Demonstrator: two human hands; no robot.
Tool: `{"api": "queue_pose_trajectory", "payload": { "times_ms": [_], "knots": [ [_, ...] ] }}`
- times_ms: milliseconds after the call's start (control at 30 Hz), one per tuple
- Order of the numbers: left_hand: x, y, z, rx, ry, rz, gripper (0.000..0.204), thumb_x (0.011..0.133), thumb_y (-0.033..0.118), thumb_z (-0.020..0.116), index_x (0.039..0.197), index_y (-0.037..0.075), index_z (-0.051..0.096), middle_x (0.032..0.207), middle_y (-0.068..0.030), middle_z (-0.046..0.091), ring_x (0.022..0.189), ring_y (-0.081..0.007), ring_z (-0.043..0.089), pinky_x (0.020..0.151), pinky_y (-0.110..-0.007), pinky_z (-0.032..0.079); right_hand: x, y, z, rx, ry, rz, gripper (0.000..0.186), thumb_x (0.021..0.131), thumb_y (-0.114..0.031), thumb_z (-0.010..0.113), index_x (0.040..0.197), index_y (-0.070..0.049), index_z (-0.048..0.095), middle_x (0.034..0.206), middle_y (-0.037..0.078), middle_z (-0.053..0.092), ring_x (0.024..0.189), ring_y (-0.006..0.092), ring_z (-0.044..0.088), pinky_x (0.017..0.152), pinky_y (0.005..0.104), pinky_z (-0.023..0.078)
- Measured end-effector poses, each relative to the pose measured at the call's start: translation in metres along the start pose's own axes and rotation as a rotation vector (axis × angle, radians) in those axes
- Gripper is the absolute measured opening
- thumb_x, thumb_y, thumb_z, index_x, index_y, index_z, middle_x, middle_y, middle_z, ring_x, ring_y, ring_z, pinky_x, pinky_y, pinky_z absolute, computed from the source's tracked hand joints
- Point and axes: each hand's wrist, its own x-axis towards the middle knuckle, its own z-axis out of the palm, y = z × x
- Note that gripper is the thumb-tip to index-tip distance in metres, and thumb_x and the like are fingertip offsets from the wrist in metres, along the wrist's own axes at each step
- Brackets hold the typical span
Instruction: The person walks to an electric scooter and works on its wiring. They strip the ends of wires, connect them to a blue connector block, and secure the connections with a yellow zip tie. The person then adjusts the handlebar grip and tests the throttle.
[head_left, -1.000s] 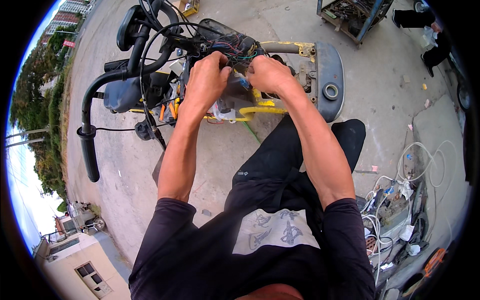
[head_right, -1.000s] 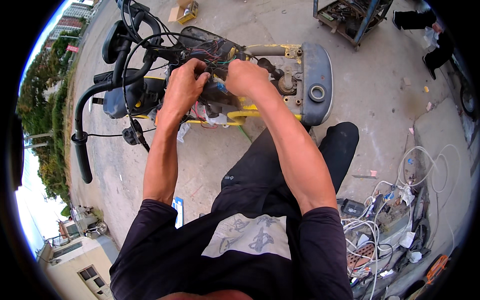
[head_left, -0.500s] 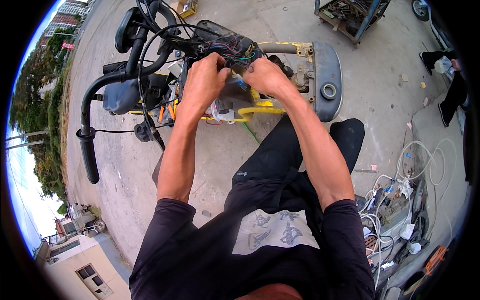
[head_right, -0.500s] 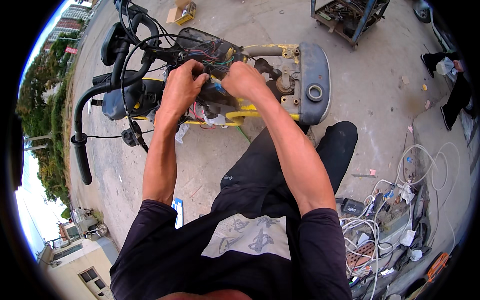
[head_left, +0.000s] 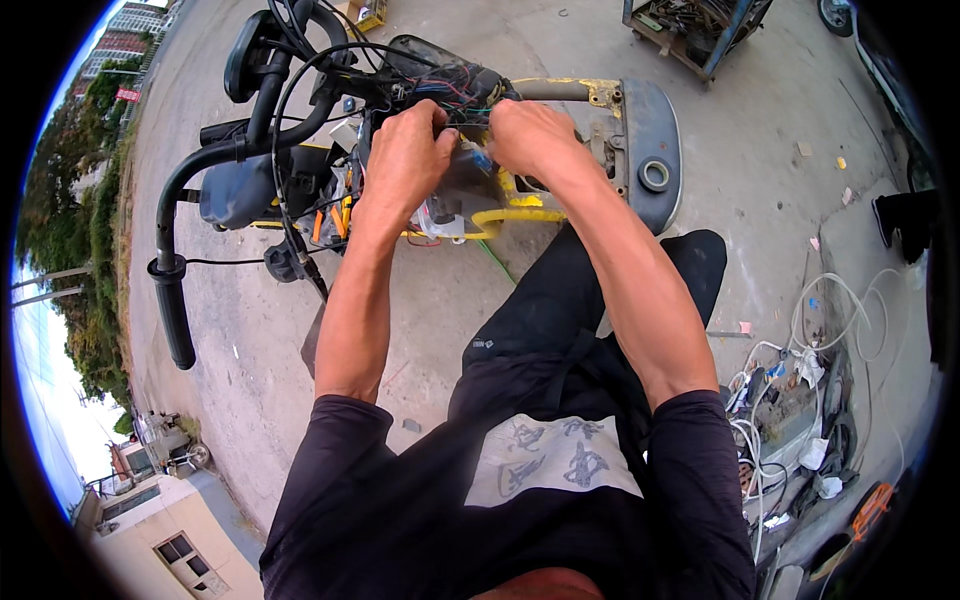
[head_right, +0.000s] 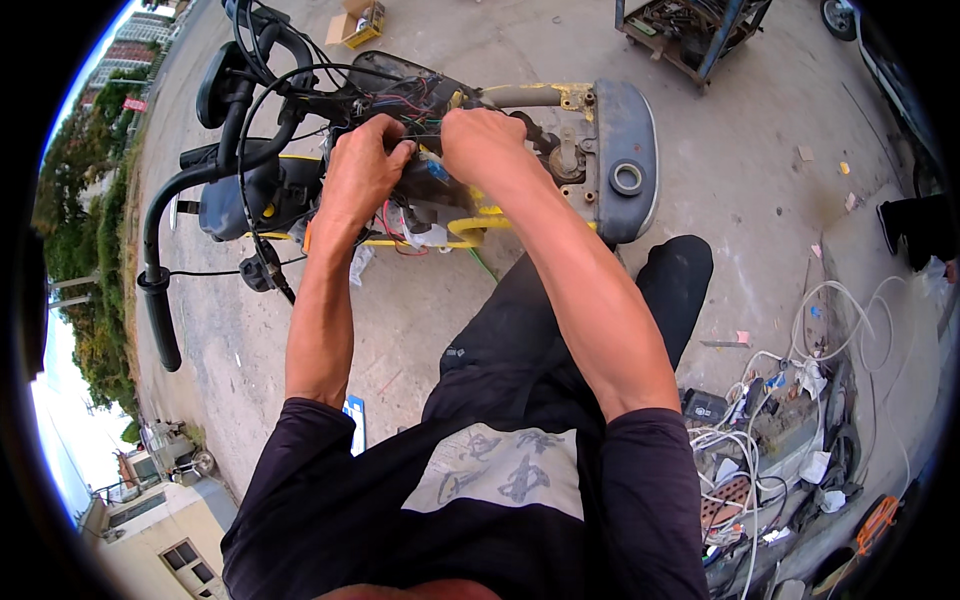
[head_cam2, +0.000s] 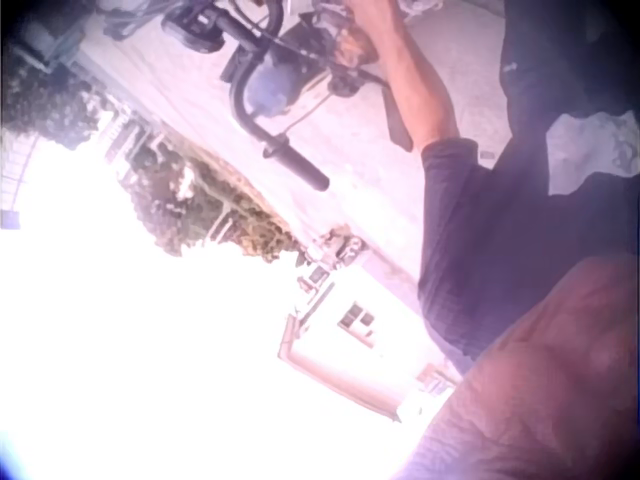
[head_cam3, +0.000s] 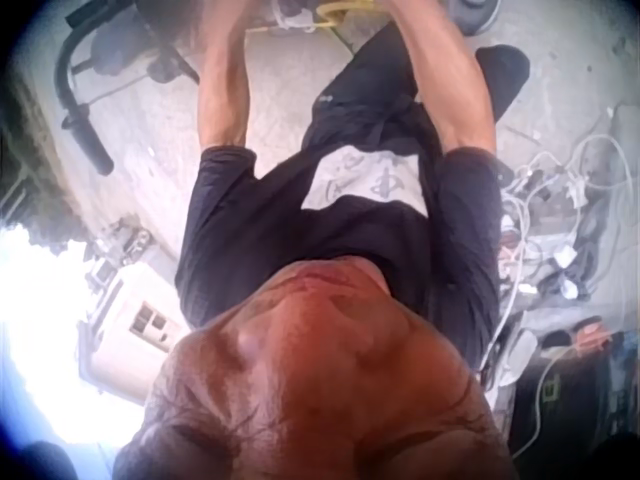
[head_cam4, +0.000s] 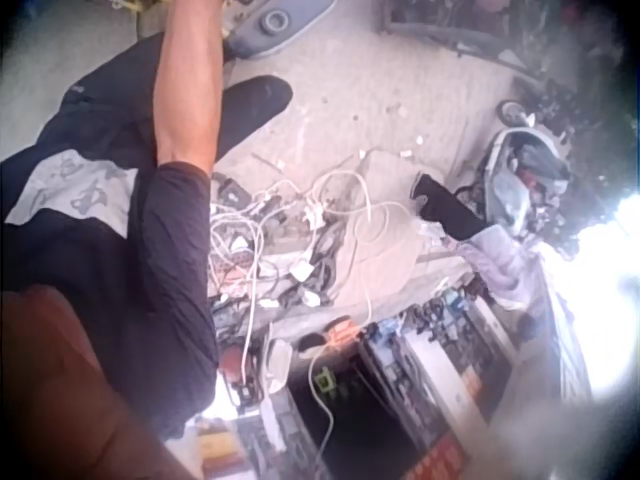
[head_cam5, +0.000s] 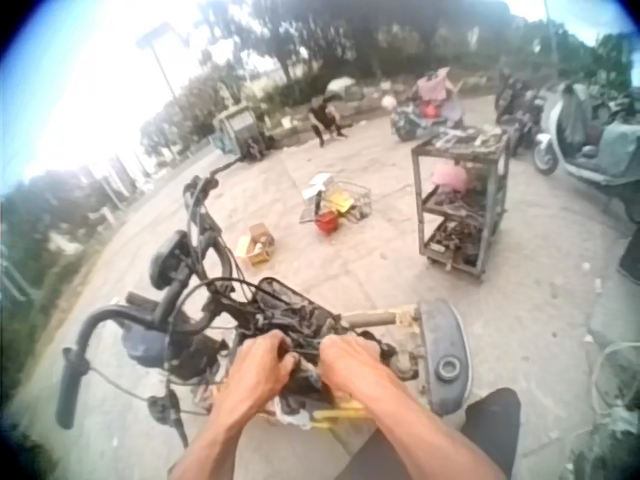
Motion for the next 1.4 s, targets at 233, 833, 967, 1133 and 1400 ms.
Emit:
{"api": "queue_pose_trajectory", "payload": {
  "times_ms": [233, 833, 967, 1133, 1400],
  "knots": [
    [0.002, -0.002, 0.0, -0.001, -0.029, 0.009, 0.026, 0.092, 0.016, 0.077, 0.109, -0.003, 0.072, 0.096, -0.023, 0.077, 0.091, -0.041, 0.074, 0.082, -0.044, 0.056, 0.004, -0.003, -0.005, 0.102, -0.07, 0.093, 0.031, 0.086, -0.01, 0.071, 0.115, -0.005, 0.079, 0.121, 0.02, 0.076, 0.117, 0.0361, 0.072, 0.096, 0.0471, 0.057],
    [0.005, 0.0, 0.006, 0.047, 0.001, -0.042, 0.028, 0.089, 0.021, 0.08, 0.1, -0.002, 0.07, 0.09, -0.021, 0.075, 0.086, -0.0415, 0.073, 0.078, -0.046, 0.056, -0.004, 0.032, 0.051, 0.869, 0.139, -0.139, 0.026, 0.089, -0.023, 0.062, 0.093, 0.003, 0.067, 0.088, 0.023, 0.072, 0.087, 0.0379, 0.07, 0.079, 0.047, 0.053],
    [0.008, -0.004, 0.02, 0.095, 0.1, 0.018, 0.026, 0.089, 0.021, 0.079, 0.096, -0.002, 0.067, 0.086, -0.0212, 0.073, 0.085, -0.0432, 0.072, 0.076, -0.048, 0.055, -0.008, 0.028, 0.047, 0.772, 0.198, -0.275, 0.026, 0.092, -0.022, 0.06, 0.095, 0.003, 0.066, 0.092, 0.021, 0.07, 0.089, 0.0374, 0.069, 0.08, 0.0458, 0.052],
    [0.005, -0.004, 0.018, 0.054, 0.072, 0.0, 0.025, 0.088, 0.016, 0.077, 0.1, -0.002, 0.064, 0.09, -0.0229, 0.072, 0.089, -0.0453, 0.07, 0.078, -0.05, 0.054, -0.005, 0.025, 0.051, 0.749, 0.265, -0.365, 0.024, 0.094, -0.02, 0.06, 0.103, 0.002, 0.065, 0.101, 0.02, 0.067, 0.093, 0.0382, 0.067, 0.083, 0.0456, 0.052],
    [0.013, -0.009, 0.019, 0.142, 0.056, 0.095, 0.026, 0.085, 0.008, 0.077, 0.102, -0.002, 0.06, 0.093, -0.0248, 0.071, 0.093, -0.0478, 0.069, 0.079, -0.053, 0.053, -0.004, 0.022, 0.073, 0.832, 0.495, -0.468, 0.023, 0.096, -0.019, 0.061, 0.109, -0.001, 0.065, 0.105, 0.016, 0.068, 0.094, 0.0368, 0.068, 0.083, 0.0461, 0.053]
  ]
}}
